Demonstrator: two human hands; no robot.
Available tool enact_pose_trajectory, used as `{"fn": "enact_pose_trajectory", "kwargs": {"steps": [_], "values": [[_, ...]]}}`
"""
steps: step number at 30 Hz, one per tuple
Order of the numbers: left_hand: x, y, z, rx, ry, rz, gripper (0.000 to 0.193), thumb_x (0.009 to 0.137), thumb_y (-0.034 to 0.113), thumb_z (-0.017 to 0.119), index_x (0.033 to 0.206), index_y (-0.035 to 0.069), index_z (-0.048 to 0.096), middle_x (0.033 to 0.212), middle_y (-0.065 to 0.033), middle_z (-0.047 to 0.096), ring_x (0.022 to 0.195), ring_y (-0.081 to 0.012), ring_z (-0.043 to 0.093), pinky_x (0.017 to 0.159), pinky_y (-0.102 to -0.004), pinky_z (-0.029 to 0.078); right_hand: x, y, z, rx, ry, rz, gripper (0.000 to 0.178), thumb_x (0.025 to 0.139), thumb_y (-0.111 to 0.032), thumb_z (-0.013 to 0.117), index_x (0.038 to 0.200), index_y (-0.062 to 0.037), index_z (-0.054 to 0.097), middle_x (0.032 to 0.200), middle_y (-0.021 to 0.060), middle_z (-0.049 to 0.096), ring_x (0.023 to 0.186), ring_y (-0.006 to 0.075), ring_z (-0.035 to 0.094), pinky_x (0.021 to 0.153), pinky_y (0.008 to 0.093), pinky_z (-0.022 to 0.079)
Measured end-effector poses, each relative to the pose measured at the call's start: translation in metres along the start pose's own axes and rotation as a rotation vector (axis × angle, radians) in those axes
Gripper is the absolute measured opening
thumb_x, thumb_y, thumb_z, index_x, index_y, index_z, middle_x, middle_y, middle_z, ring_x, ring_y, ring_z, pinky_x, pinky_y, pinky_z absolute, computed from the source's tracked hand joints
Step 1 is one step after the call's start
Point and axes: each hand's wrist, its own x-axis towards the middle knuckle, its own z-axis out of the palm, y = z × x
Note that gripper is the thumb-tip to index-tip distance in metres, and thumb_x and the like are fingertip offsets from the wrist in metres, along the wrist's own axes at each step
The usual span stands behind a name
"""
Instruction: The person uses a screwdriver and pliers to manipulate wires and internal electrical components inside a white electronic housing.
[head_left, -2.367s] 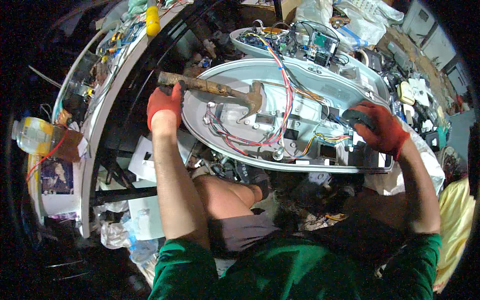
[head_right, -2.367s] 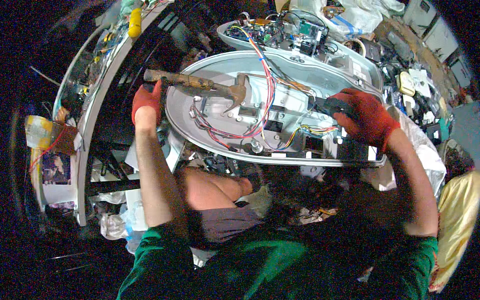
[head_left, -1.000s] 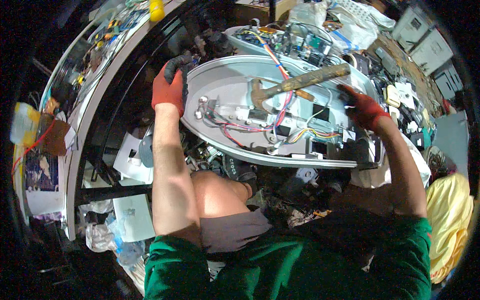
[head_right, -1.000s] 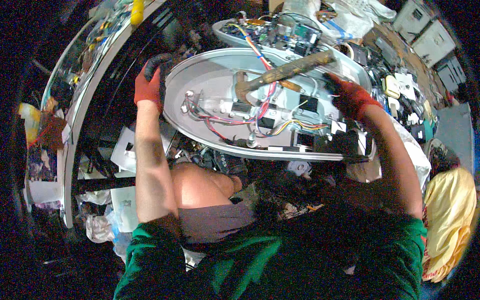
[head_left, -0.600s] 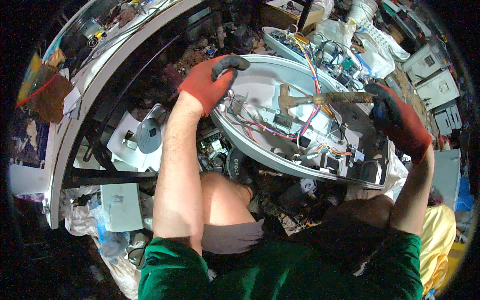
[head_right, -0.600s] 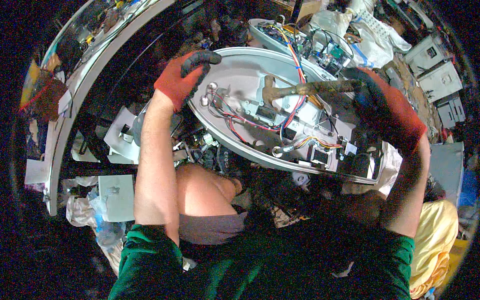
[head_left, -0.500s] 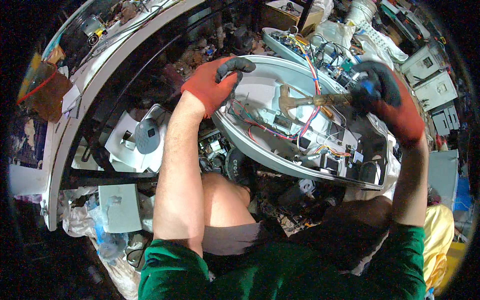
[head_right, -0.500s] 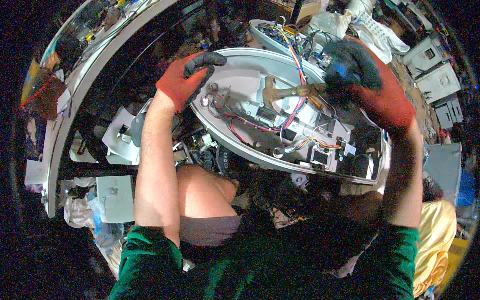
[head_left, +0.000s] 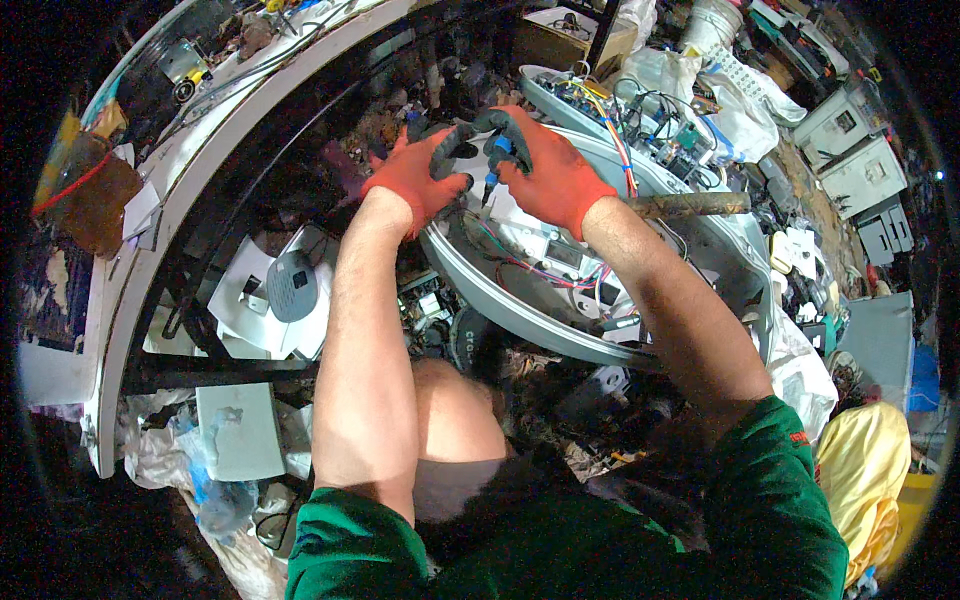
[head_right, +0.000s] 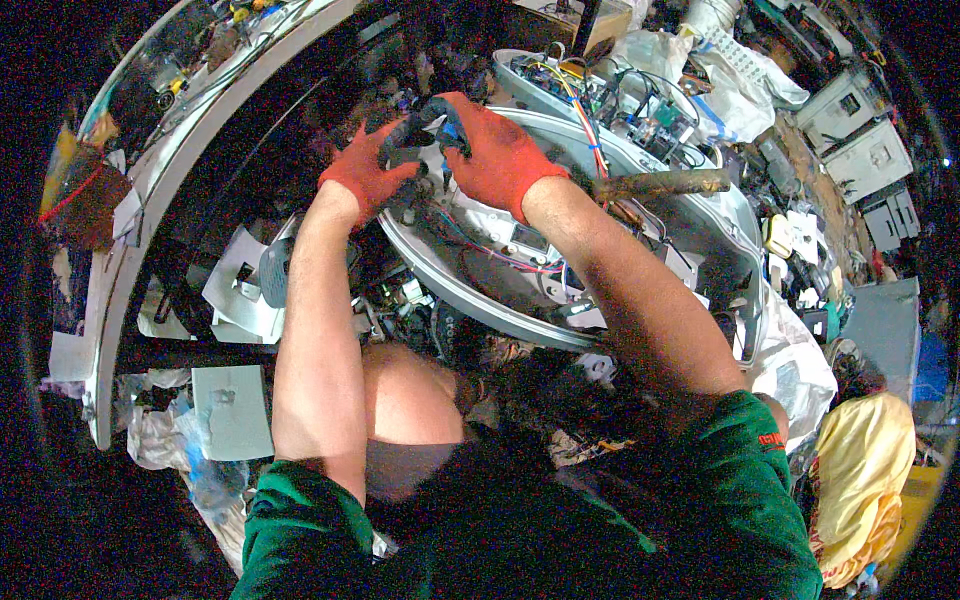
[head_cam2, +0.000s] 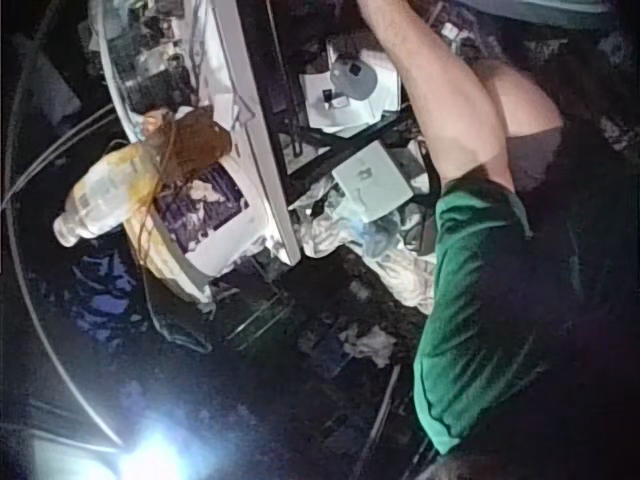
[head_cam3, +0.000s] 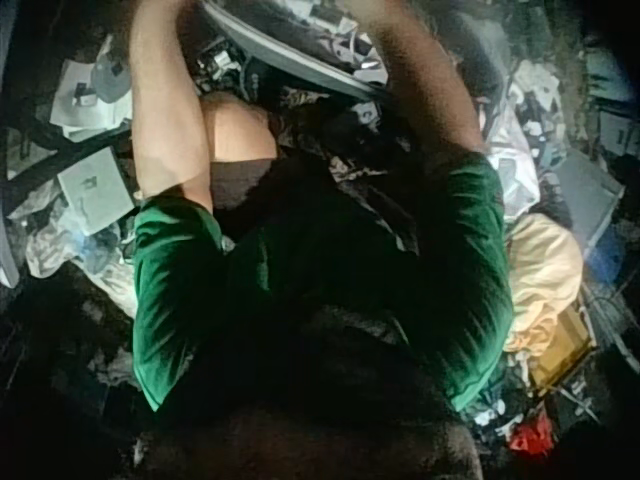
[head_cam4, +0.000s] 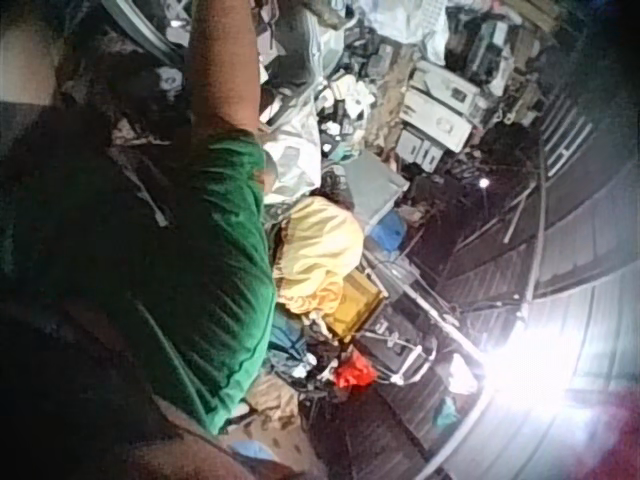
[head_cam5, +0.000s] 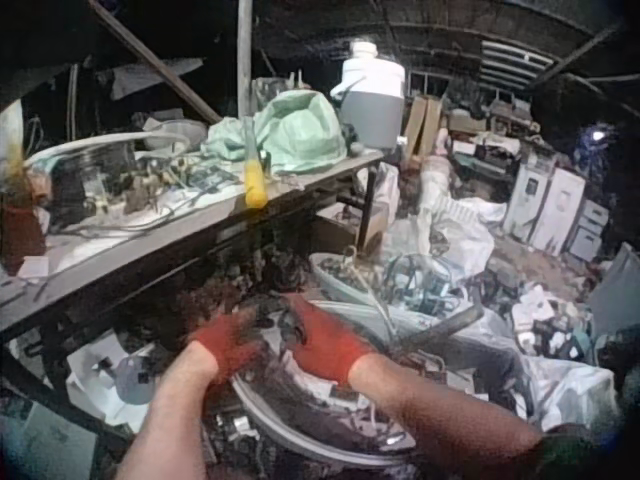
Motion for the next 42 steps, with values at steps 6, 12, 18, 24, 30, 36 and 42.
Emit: {"fn": "enact_pose_trajectory", "kwargs": {"steps": [6, 12, 18, 24, 30, 36, 42], "values": [[0.012, -0.014, 0.007, -0.215, -0.189, -0.045, 0.06, 0.08, 0.037, 0.069, 0.136, 0.026, 0.05, 0.135, -0.0163, 0.052, 0.128, -0.0336, 0.046, 0.106, -0.0405, 0.039, 0.003, 0.001, 0.007, 0.003, -0.085, 0.007, 0.051, 0.082, -0.011, 0.059, 0.13, -0.0078, 0.04, 0.11, 0.0266, 0.06, 0.106, 0.0441, 0.057, 0.092, 0.0489, 0.046], [0.015, -0.005, 0.001, -0.097, -0.225, 0.013, 0.056, 0.081, 0.038, 0.067, 0.133, 0.023, 0.053, 0.129, -0.0183, 0.056, 0.129, -0.0325, 0.045, 0.108, -0.0427, 0.036, 0.001, 0.012, 0.014, -0.031, -0.088, 0.022, 0.05, 0.083, -0.011, 0.061, 0.13, -0.0089, 0.043, 0.113, 0.0235, 0.06, 0.107, 0.043, 0.056, 0.091, 0.0449, 0.045], [0.013, -0.002, -0.001, -0.124, -0.246, -0.018, 0.053, 0.083, 0.038, 0.065, 0.132, 0.023, 0.053, 0.131, -0.0156, 0.056, 0.131, -0.0324, 0.043, 0.11, -0.0426, 0.032, 0.001, 0.015, 0.016, -0.023, -0.083, 0.021, 0.05, 0.082, -0.012, 0.061, 0.129, -0.0079, 0.044, 0.112, 0.0236, 0.06, 0.107, 0.0428, 0.057, 0.091, 0.045, 0.046], [0.012, -0.004, 0.003, -0.139, -0.197, -0.032, 0.05, 0.083, 0.038, 0.065, 0.13, 0.023, 0.055, 0.129, -0.0153, 0.057, 0.129, -0.0322, 0.045, 0.11, -0.0438, 0.032, 0.005, 0.014, 0.015, -0.031, -0.105, 0.031, 0.05, 0.082, -0.013, 0.06, 0.128, -0.0077, 0.043, 0.11, 0.0247, 0.061, 0.105, 0.0438, 0.057, 0.089, 0.0472, 0.046], [0.014, -0.002, -0.002, -0.083, -0.259, -0.025, 0.056, 0.083, 0.039, 0.069, 0.133, 0.019, 0.053, 0.13, -0.0199, 0.054, 0.119, -0.036, 0.053, 0.101, -0.0394, 0.044, 0.004, 0.01, 0.015, -0.052, -0.084, 0.017, 0.044, 0.082, -0.014, 0.058, 0.123, -0.0066, 0.042, 0.106, 0.0264, 0.061, 0.103, 0.0457, 0.057, 0.088, 0.051, 0.046], [0.012, -0.005, 0.002, -0.166, -0.209, 0.008, 0.046, 0.082, 0.034, 0.066, 0.125, 0.02, 0.059, 0.125, -0.015, 0.059, 0.119, -0.033, 0.053, 0.105, -0.0424, 0.039, 0.005, 0.011, 0.014, -0.04, -0.099, -0.026, 0.041, 0.081, -0.011, 0.058, 0.119, -0.0063, 0.044, 0.101, 0.0264, 0.062, 0.1, 0.0456, 0.058, 0.086, 0.0507, 0.047], [0.016, -0.004, 0.001, -0.132, -0.259, 0.028, 0.053, 0.085, 0.033, 0.066, 0.134, 0.019, 0.052, 0.122, -0.0206, 0.06, 0.115, -0.0353, 0.057, 0.098, -0.0375, 0.045, 0.007, 0.008, 0.004, -0.132, -0.236, 0.039, 0.051, 0.082, -0.016, 0.061, 0.128, -0.0049, 0.041, 0.108, 0.0249, 0.061, 0.105, 0.0425, 0.057, 0.092, 0.0463, 0.045]]}}
